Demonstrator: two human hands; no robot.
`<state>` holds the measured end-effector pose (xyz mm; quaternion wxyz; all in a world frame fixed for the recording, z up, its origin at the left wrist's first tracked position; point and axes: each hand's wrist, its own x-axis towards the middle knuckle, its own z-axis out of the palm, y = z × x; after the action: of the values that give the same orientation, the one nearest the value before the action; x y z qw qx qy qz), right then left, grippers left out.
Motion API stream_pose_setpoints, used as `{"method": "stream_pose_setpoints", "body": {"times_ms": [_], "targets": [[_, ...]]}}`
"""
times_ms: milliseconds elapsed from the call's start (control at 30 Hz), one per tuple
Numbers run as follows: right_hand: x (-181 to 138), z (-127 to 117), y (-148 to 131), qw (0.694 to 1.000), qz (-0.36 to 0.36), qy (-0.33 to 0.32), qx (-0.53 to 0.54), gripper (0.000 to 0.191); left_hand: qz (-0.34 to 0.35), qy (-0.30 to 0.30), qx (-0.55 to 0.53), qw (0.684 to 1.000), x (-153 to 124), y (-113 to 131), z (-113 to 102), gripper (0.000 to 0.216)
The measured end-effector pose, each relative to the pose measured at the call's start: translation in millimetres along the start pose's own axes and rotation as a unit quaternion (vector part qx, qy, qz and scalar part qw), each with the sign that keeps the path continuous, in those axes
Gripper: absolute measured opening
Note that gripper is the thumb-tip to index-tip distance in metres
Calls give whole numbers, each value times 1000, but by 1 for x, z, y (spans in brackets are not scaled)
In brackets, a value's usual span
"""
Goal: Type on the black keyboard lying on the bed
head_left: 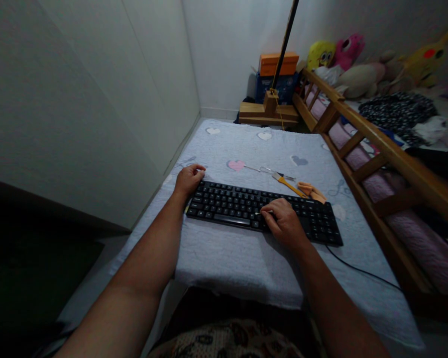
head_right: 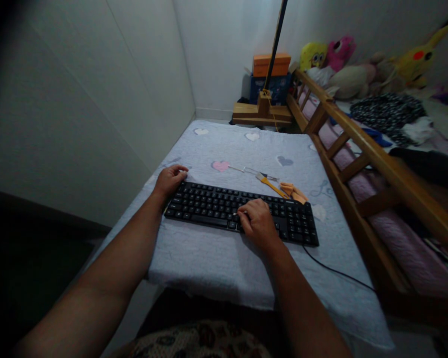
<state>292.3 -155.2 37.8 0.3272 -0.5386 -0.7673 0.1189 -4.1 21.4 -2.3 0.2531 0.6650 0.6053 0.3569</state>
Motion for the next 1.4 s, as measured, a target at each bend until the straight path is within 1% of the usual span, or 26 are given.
{"method": "stream_pose_setpoints", "body": {"times_ms": [800, 967, 1167, 1400], "targets": [[-1, -9, 2, 1000, 19, 7, -18, 13, 2, 0, 0, 1000, 0, -1, 0, 32], [-1, -9, 1, 1000, 13, 9, -19, 13, 6, 0, 2, 1000, 0, 0, 0, 33], [-2, -10, 0, 1000, 2, -6, -5, 13, 1, 1, 2, 1000, -2, 3, -1, 34], [-2, -9, 0, 1000, -4, -13, 5, 14, -3, -4, 9, 1000, 0, 1, -1, 34]]}}
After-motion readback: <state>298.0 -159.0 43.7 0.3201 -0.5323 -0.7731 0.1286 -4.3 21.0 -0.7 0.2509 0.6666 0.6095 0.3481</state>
